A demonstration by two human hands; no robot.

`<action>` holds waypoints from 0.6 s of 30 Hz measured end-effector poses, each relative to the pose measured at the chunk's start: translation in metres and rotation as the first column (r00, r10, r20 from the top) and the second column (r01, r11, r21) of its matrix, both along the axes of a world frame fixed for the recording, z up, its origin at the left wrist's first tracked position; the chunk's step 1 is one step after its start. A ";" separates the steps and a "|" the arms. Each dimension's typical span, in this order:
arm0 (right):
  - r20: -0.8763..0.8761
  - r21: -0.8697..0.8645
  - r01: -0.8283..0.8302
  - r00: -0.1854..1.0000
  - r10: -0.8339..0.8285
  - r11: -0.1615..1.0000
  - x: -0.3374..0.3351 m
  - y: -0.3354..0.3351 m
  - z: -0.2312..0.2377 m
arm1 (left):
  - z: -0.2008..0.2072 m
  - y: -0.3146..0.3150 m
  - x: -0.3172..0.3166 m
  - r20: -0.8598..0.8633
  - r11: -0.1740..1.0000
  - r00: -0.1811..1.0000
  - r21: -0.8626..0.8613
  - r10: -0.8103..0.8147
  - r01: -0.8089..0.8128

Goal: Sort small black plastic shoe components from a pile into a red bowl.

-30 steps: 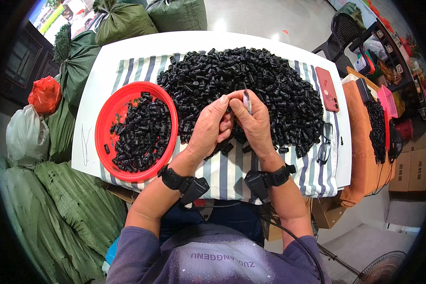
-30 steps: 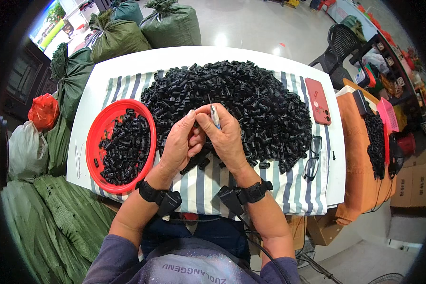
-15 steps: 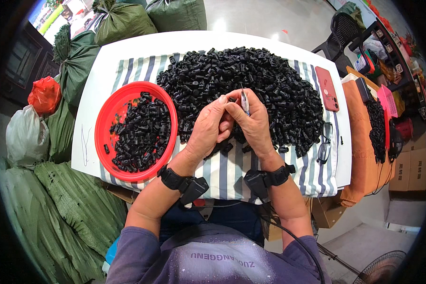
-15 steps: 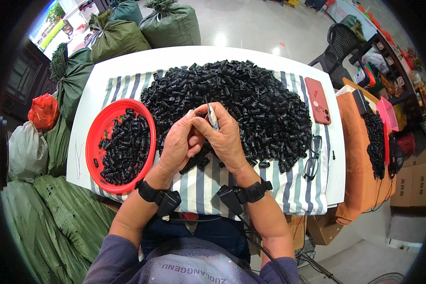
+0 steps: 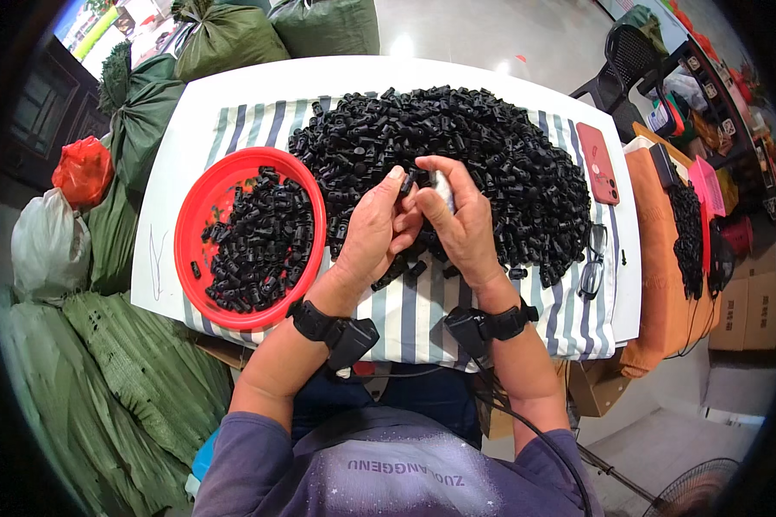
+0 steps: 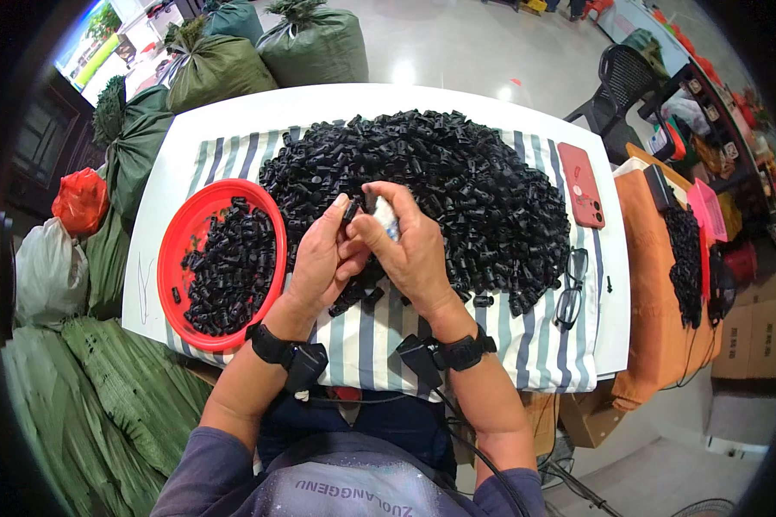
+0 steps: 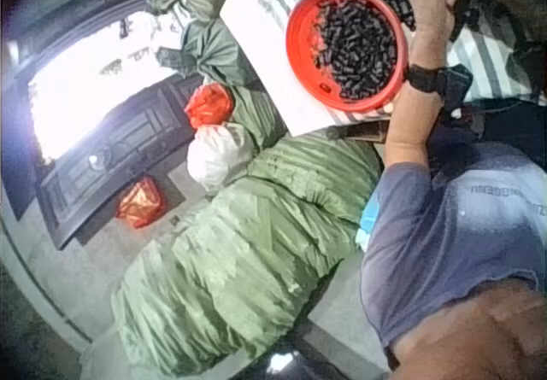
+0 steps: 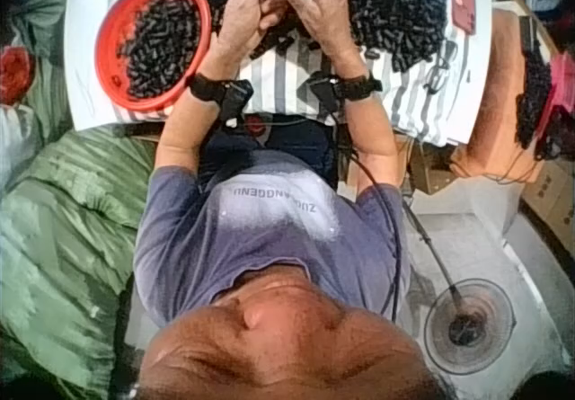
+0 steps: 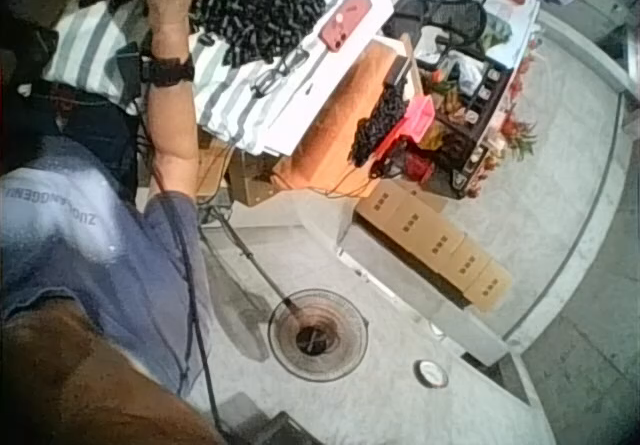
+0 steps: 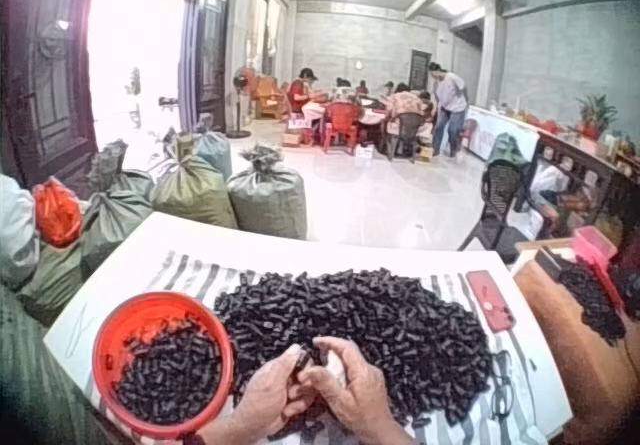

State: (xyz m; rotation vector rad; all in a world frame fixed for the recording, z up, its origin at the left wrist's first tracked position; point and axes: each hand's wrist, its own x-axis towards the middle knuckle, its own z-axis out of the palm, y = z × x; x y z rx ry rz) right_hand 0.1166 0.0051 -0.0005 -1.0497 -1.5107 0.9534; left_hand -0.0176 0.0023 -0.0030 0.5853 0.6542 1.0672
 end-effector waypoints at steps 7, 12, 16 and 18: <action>0.377 0.158 -0.012 0.925 -0.049 0.987 -0.002 -0.006 0.010 | 0.000 -0.001 0.005 -0.024 0.992 0.992 -0.026 0.120 -0.121; 0.386 0.231 -0.010 0.919 -0.083 0.973 -0.005 -0.006 0.009 | -0.004 -0.001 0.000 -0.022 0.993 0.995 0.070 0.101 -0.099; 0.427 0.175 -0.010 0.902 -0.067 0.985 -0.004 -0.007 0.012 | -0.004 0.000 0.003 -0.038 0.991 0.991 0.052 0.127 -0.125; 0.425 0.179 -0.003 0.902 -0.074 0.984 -0.004 -0.007 0.011 | -0.002 0.000 0.004 -0.034 0.991 0.991 0.039 0.129 -0.128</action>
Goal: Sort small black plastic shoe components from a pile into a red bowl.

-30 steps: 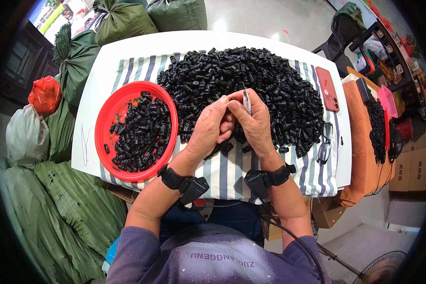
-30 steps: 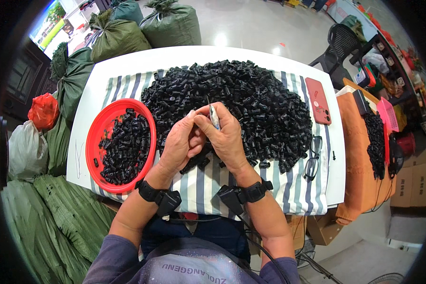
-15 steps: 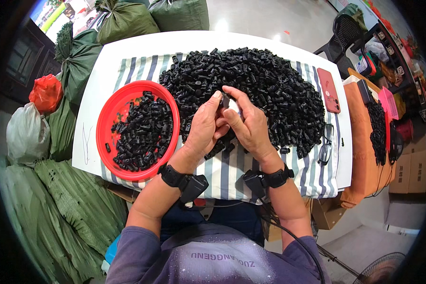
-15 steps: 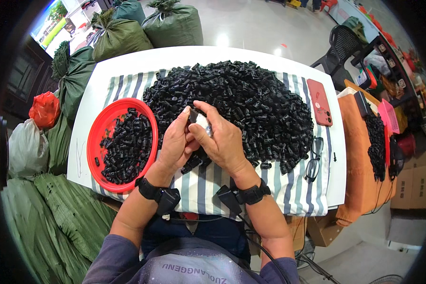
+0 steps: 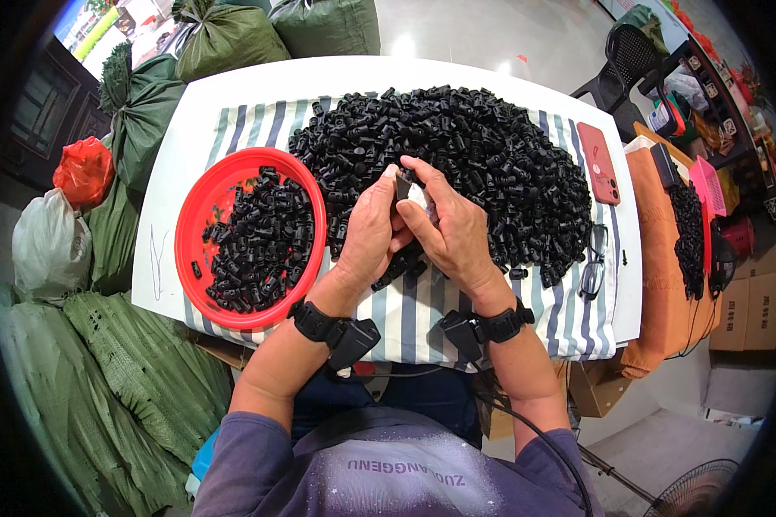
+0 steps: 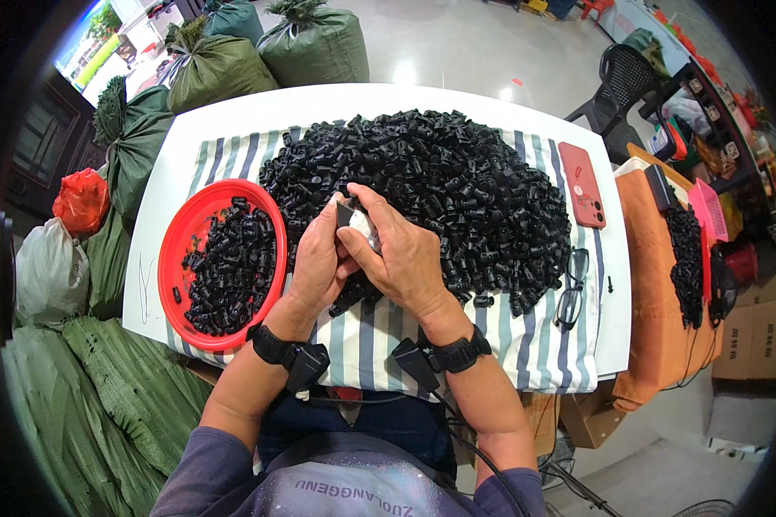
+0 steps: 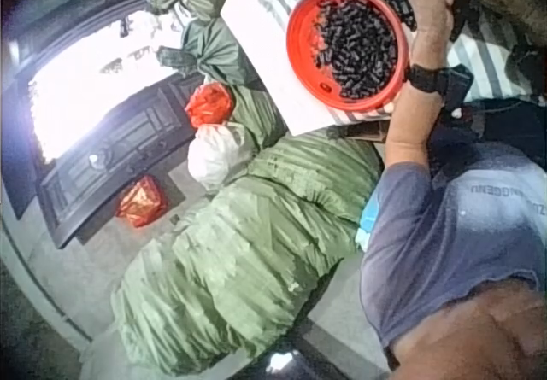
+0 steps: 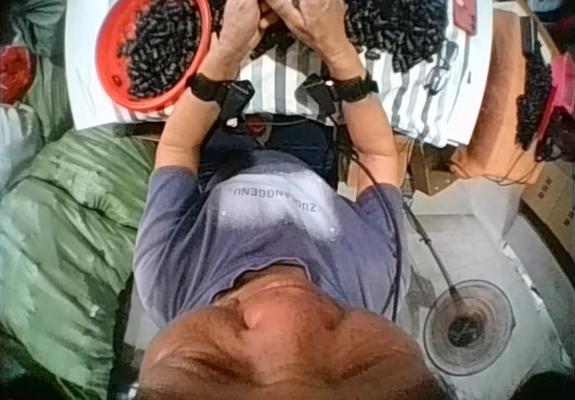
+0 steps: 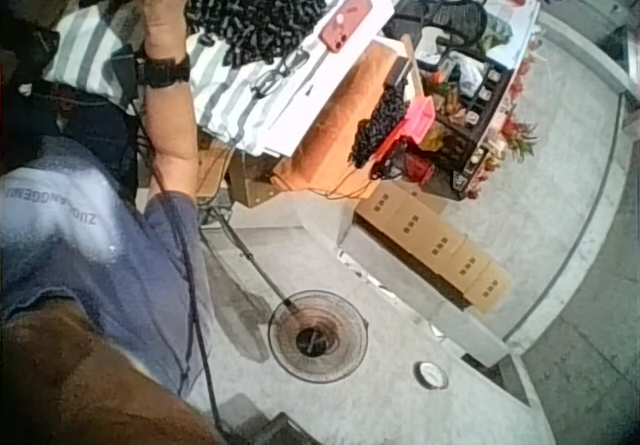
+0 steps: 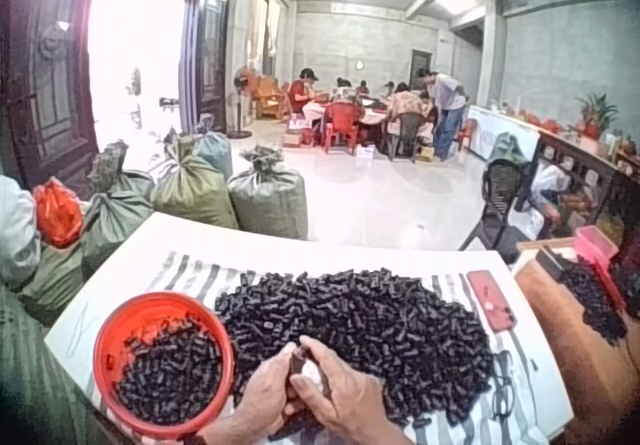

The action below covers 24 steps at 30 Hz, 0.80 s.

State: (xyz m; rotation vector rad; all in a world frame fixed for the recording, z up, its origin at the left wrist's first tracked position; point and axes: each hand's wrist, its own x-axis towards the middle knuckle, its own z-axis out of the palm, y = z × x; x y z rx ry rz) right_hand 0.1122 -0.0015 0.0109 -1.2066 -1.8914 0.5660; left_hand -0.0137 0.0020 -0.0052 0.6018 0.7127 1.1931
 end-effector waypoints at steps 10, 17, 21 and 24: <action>-0.084 0.090 0.049 0.996 -0.042 0.995 0.004 0.004 0.001 | 0.005 0.000 0.002 -0.058 0.999 0.998 -0.047 0.019 -0.022; 0.062 0.143 0.373 0.921 -0.384 0.917 0.029 0.015 0.006 | 0.008 0.000 -0.012 0.061 0.995 0.995 0.055 0.080 -0.083; 0.128 0.120 0.396 0.903 -0.410 0.910 0.035 0.015 0.006 | 0.015 -0.008 -0.031 0.170 0.984 0.969 -0.036 0.178 -0.174; 0.141 0.148 0.339 0.923 -0.359 0.929 0.030 0.015 -0.001 | 0.017 -0.015 -0.044 0.110 0.973 0.967 0.004 0.231 -0.233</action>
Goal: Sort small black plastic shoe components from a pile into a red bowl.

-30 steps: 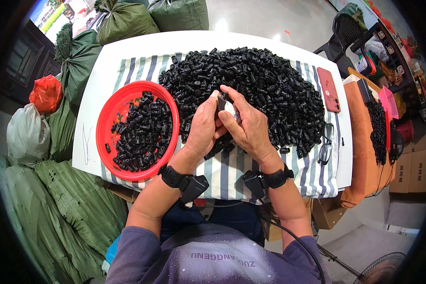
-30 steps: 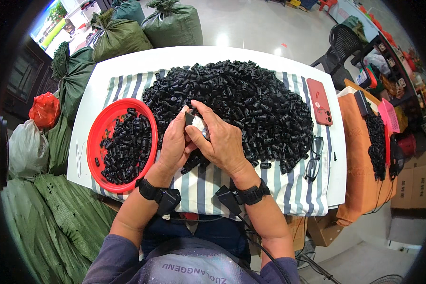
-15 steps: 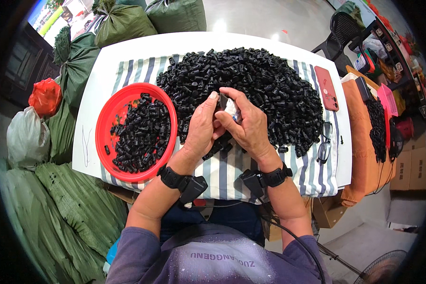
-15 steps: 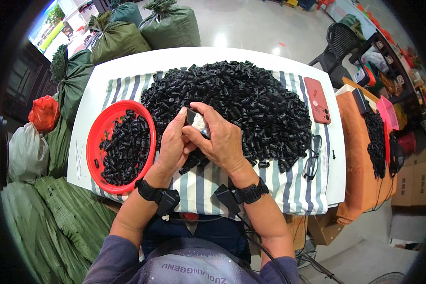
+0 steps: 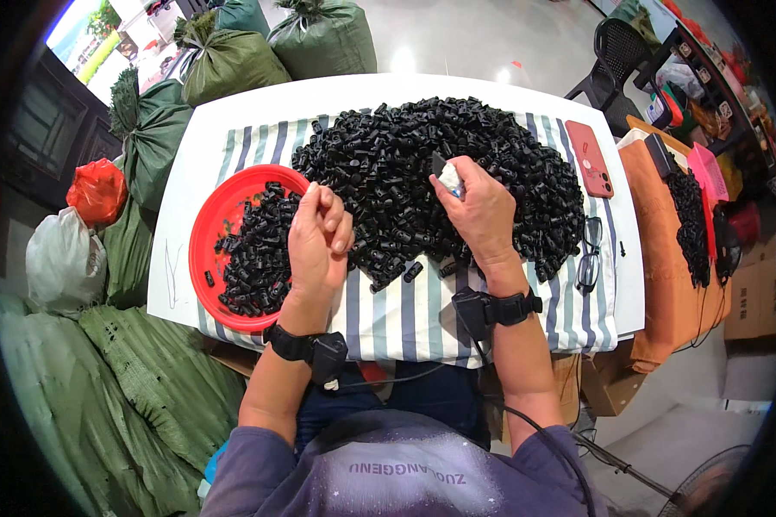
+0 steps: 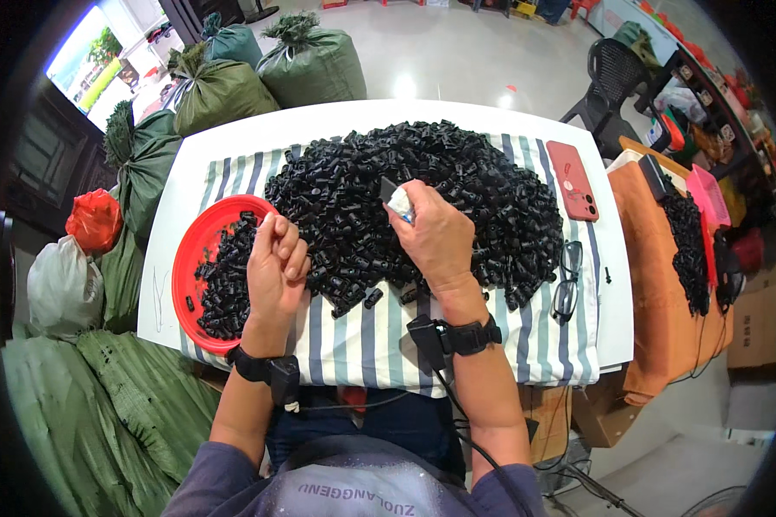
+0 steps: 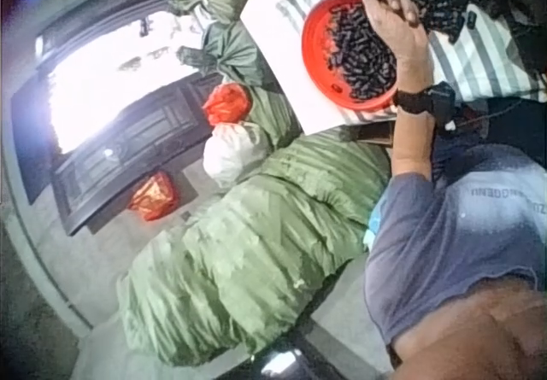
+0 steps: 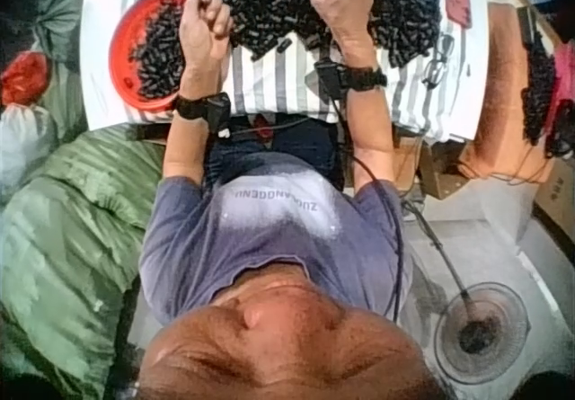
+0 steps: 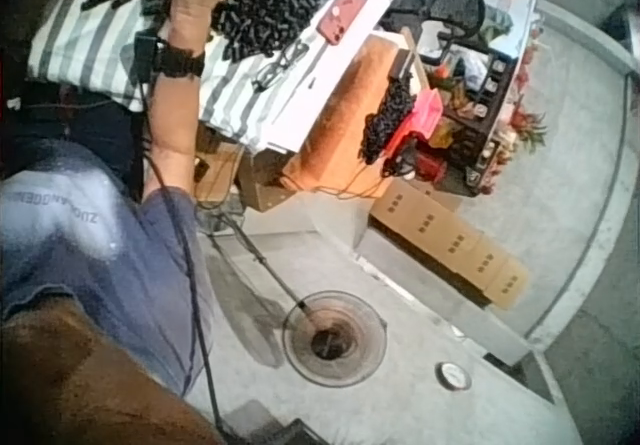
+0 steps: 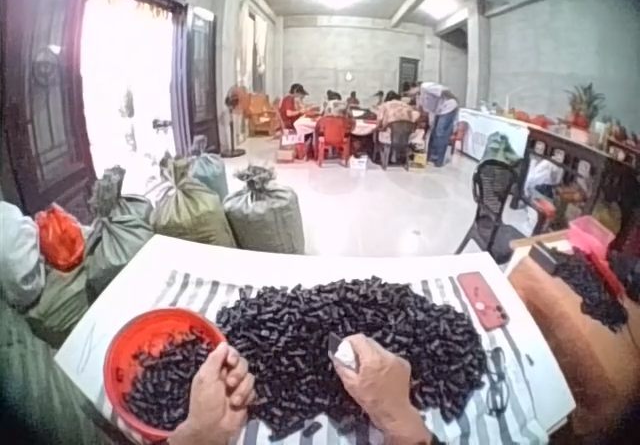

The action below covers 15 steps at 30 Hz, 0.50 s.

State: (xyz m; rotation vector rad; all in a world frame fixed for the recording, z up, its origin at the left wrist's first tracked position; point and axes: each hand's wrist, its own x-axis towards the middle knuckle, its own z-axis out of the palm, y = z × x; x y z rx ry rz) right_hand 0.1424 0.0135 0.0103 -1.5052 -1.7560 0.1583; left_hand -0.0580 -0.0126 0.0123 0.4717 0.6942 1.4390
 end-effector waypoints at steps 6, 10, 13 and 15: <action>-0.013 0.020 -0.218 0.976 0.218 0.976 -0.024 0.002 -0.001 | 0.001 0.002 -0.002 0.017 0.999 0.999 -0.011 -0.039 0.039; 0.075 0.004 -0.272 0.960 0.270 0.962 -0.031 0.007 -0.017 | -0.005 0.002 0.010 0.012 0.992 0.993 -0.044 -0.119 0.120; 0.118 -0.057 -0.234 0.964 0.239 0.971 -0.030 0.006 -0.014 | -0.007 0.000 0.014 -0.096 0.981 0.977 -0.049 -0.190 0.186; 0.065 -0.064 -0.215 0.974 0.219 0.975 -0.028 0.004 -0.010 | -0.008 -0.001 0.014 -0.115 0.982 0.975 -0.039 -0.190 0.186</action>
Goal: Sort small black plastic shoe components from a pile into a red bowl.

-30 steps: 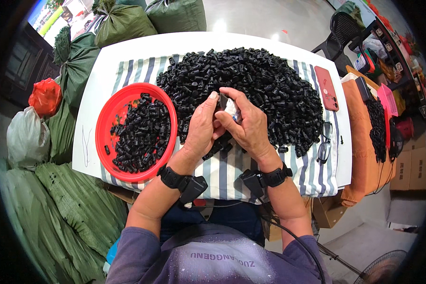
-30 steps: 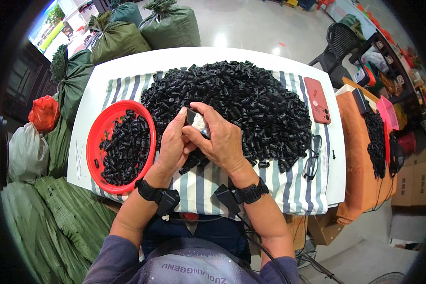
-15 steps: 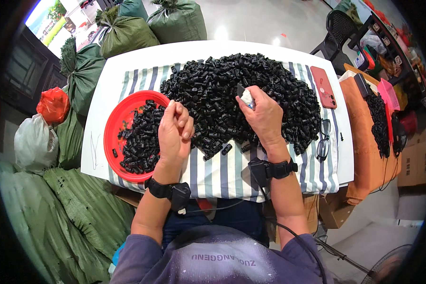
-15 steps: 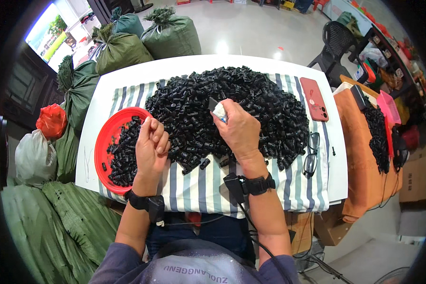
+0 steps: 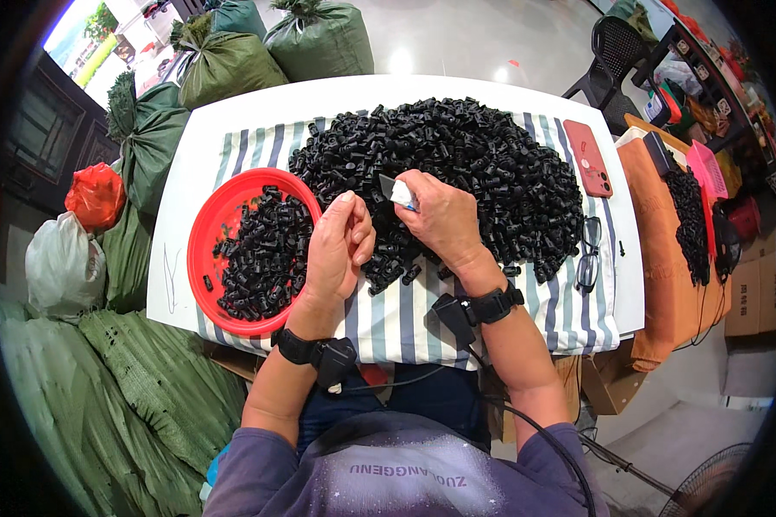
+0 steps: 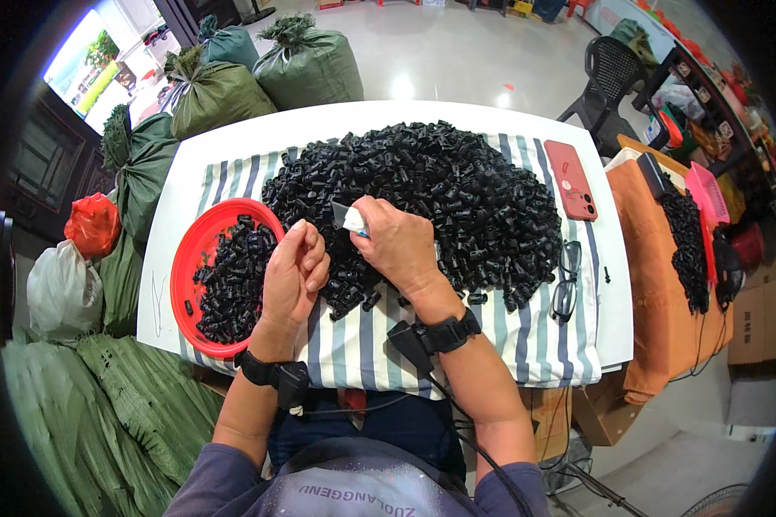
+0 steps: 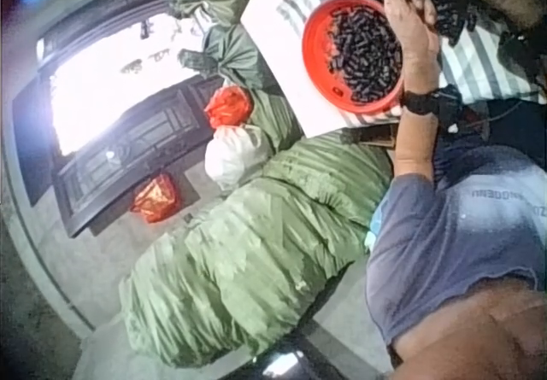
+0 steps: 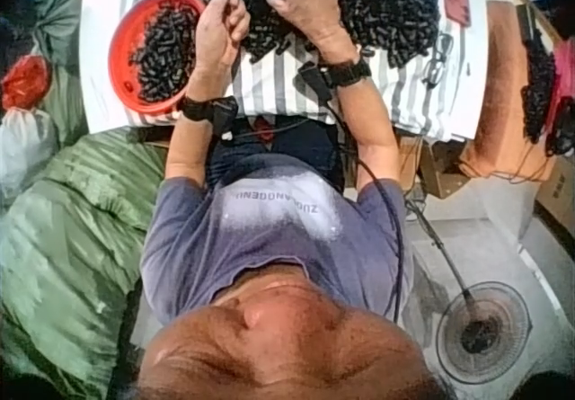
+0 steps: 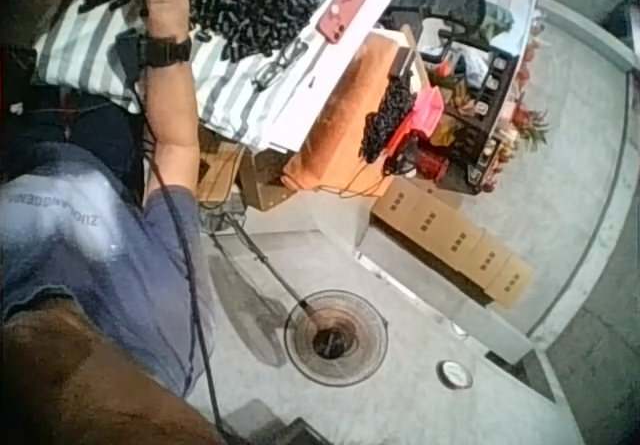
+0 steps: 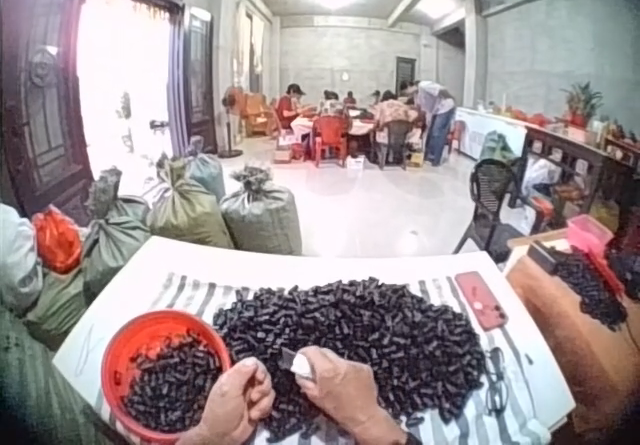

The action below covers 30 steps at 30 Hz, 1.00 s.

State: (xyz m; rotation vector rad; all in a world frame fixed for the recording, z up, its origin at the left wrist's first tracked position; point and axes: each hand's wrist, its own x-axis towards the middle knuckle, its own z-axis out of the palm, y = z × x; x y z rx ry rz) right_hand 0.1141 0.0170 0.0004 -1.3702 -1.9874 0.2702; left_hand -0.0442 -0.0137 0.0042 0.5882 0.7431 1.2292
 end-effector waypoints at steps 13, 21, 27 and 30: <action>-0.765 -0.211 -0.508 0.617 0.182 0.835 0.001 -0.009 0.014 | 0.001 -0.010 0.011 -0.211 0.976 0.961 0.080 -0.181 0.201; -0.686 -0.133 -0.452 0.684 0.247 0.882 -0.004 -0.011 0.014 | 0.001 -0.017 -0.006 -0.137 0.998 0.990 0.049 -0.027 0.034; -0.182 -0.033 -0.146 0.974 0.138 0.989 -0.006 -0.013 0.008 | -0.003 -0.022 -0.013 -0.012 0.997 1.000 -0.077 0.029 -0.030; -0.102 -0.062 -0.071 0.993 0.064 0.996 -0.004 -0.011 0.007 | -0.003 -0.023 -0.019 0.046 0.994 0.994 -0.061 0.097 -0.095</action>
